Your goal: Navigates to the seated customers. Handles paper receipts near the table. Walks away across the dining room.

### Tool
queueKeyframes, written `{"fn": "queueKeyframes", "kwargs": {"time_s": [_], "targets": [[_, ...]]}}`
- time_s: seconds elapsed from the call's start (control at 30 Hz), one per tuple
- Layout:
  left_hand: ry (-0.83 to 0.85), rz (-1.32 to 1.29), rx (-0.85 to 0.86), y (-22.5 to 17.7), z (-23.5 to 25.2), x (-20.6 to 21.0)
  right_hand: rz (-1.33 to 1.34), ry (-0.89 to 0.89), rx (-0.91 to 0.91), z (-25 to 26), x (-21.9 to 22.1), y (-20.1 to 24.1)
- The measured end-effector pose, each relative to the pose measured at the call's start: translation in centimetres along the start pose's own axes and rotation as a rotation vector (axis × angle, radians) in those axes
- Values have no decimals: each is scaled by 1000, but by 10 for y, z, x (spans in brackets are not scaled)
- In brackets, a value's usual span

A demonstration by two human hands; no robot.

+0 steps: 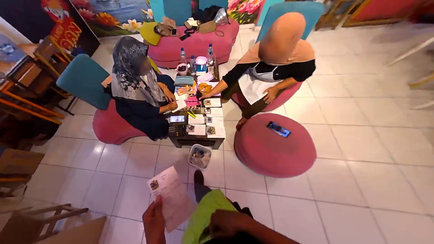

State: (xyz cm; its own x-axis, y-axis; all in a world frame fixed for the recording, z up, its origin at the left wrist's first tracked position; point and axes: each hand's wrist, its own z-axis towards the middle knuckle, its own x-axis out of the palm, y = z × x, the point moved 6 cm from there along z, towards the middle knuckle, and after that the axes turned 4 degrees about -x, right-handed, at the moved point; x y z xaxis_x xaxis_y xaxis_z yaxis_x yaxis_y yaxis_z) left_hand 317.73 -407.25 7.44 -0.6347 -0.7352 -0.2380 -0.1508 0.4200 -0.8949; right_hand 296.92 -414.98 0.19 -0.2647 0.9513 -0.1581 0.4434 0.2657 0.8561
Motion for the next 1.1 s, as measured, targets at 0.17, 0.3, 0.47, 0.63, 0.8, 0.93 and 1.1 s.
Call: {"fn": "queueKeyframes", "kwargs": {"time_s": [0.17,0.3,0.47,0.63,0.8,0.93,1.1], "targets": [[28,-24,12,-56,104,18,-6,160,1,43,-62,29],[84,-66,-31,-81,169,45,24,-7,86,63,-101,23],[186,-26,-107,-88,237,80,47,-146,349,74,-128,7],[336,-34,-121,-90,310,110,117,-458,323,108,-137,-32],[460,-7,-160,-94,362,130,649,-311,563,140,-178,-2],[501,-6,-154,-94,395,134,589,-341,743,173,-155,-26],[527,12,-127,-97,422,139,487,-165,827,195,-177,4]]}}
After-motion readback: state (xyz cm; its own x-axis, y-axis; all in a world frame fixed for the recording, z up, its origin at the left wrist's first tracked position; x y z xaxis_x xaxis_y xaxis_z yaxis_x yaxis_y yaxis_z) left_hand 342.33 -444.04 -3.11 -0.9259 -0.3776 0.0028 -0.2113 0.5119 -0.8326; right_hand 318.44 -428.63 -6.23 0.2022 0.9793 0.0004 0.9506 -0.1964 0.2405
